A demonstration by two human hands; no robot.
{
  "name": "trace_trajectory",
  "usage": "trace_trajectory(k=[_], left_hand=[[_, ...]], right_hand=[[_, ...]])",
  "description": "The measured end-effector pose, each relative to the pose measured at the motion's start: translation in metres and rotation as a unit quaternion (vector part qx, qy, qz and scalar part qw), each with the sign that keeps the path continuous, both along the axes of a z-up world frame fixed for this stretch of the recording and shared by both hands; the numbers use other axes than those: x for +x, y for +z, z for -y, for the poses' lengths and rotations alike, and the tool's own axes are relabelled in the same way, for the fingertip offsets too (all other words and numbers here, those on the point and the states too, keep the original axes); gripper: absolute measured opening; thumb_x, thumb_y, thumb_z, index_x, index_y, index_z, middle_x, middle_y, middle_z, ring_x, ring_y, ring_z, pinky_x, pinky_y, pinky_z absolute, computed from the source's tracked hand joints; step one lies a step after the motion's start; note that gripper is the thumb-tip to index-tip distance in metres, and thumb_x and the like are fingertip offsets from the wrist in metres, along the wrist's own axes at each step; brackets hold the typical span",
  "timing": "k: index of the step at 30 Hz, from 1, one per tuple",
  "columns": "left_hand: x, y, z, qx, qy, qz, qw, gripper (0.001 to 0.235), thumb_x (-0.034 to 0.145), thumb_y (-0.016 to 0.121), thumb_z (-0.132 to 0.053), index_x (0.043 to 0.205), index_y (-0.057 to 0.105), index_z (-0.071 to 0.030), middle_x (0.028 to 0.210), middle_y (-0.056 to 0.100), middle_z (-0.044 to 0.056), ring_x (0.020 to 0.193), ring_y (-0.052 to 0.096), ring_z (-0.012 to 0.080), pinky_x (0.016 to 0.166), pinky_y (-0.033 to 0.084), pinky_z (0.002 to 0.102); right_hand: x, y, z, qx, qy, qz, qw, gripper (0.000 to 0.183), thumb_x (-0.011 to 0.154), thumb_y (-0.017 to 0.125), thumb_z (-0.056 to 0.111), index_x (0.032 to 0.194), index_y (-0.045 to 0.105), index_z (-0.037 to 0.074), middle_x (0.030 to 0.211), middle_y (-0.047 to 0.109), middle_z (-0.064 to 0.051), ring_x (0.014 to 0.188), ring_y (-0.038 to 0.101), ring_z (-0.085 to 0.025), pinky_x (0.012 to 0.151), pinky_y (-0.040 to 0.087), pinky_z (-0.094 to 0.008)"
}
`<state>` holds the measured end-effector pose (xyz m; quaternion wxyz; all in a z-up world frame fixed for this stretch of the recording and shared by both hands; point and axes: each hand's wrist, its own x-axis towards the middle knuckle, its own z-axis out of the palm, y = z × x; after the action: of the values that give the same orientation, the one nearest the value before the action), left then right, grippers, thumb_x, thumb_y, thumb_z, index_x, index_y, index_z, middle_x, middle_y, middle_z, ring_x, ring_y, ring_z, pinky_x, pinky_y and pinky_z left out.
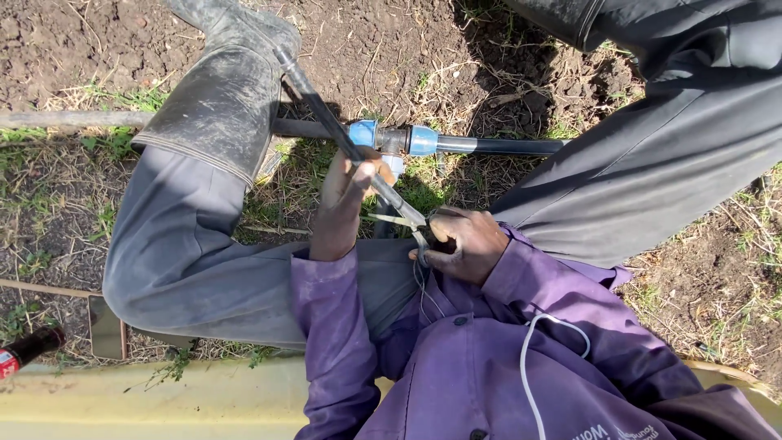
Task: Repairing an irrigation pipe by connecting components and trimming tubes with scissors while sitting on the ground.
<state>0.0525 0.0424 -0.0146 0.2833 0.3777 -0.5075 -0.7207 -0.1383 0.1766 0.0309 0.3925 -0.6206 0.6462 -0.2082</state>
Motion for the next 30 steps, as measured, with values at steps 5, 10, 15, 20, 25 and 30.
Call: trace_trajectory(k=[5, 10, 15, 20, 25, 30], left_hand=[[0.003, 0.009, 0.006, 0.019, 0.088, -0.124, 0.988, 0.043, 0.111, 0.061, -0.033, 0.139, 0.049, -0.003, 0.111, 0.062, 0.009, 0.104, 0.061, 0.0184, 0.091, 0.053, 0.034], [0.011, 0.022, 0.018, 0.073, 0.210, -0.251, 0.942, 0.046, 0.109, 0.063, -0.031, 0.143, 0.043, -0.007, 0.114, 0.063, 0.011, 0.109, 0.063, 0.0243, 0.094, 0.056, 0.041], [0.007, 0.004, 0.002, 0.149, 0.153, -0.326, 0.921, 0.044, 0.111, 0.065, -0.026, 0.148, 0.047, -0.008, 0.114, 0.061, 0.012, 0.121, 0.060, 0.0256, 0.092, 0.049, 0.038], [-0.015, 0.010, -0.013, 0.225, 0.144, -0.370, 0.890, 0.036, 0.101, 0.067, -0.016, 0.132, 0.050, -0.009, 0.111, 0.060, 0.010, 0.116, 0.060, 0.0278, 0.106, 0.050, 0.047], [-0.017, 0.005, -0.027, 0.253, 0.138, -0.380, 0.879, 0.028, 0.099, 0.069, -0.010, 0.117, 0.049, -0.011, 0.099, 0.052, 0.005, 0.110, 0.055, 0.0250, 0.106, 0.047, 0.045], [-0.029, 0.019, -0.039, 0.263, 0.047, -0.315, 0.911, 0.032, 0.088, 0.069, -0.002, 0.103, 0.046, -0.017, 0.102, 0.051, 0.006, 0.107, 0.054, 0.0225, 0.099, 0.050, 0.044]], right_hand=[[-0.003, -0.017, -0.014, -0.045, 0.018, -0.050, 0.998, 0.047, 0.071, 0.087, 0.040, 0.088, 0.059, 0.007, 0.097, 0.059, -0.014, 0.085, 0.064, -0.037, 0.067, 0.052, -0.048], [-0.018, -0.019, -0.011, 0.017, 0.001, 0.035, 0.999, 0.044, 0.074, 0.088, 0.032, 0.086, 0.055, 0.005, 0.098, 0.062, -0.012, 0.088, 0.067, -0.033, 0.070, 0.055, -0.043], [-0.036, -0.047, -0.008, 0.005, -0.263, 0.584, 0.768, 0.027, 0.096, 0.074, -0.003, 0.089, 0.050, 0.008, 0.105, 0.066, -0.012, 0.092, 0.071, -0.020, 0.084, 0.060, -0.035], [-0.021, -0.034, 0.014, 0.010, -0.239, 0.574, 0.783, 0.032, 0.086, 0.075, -0.006, 0.085, 0.048, 0.010, 0.108, 0.068, -0.011, 0.093, 0.074, -0.020, 0.086, 0.062, -0.034], [-0.014, -0.034, 0.010, -0.085, -0.197, 0.529, 0.821, 0.040, 0.089, 0.079, -0.010, 0.085, 0.045, 0.009, 0.105, 0.062, -0.009, 0.112, 0.068, -0.018, 0.095, 0.061, -0.034], [-0.018, -0.008, 0.015, -0.215, -0.152, 0.234, 0.936, 0.041, 0.081, 0.086, 0.000, 0.078, 0.046, 0.006, 0.109, 0.062, -0.012, 0.103, 0.069, -0.020, 0.087, 0.058, -0.031]])
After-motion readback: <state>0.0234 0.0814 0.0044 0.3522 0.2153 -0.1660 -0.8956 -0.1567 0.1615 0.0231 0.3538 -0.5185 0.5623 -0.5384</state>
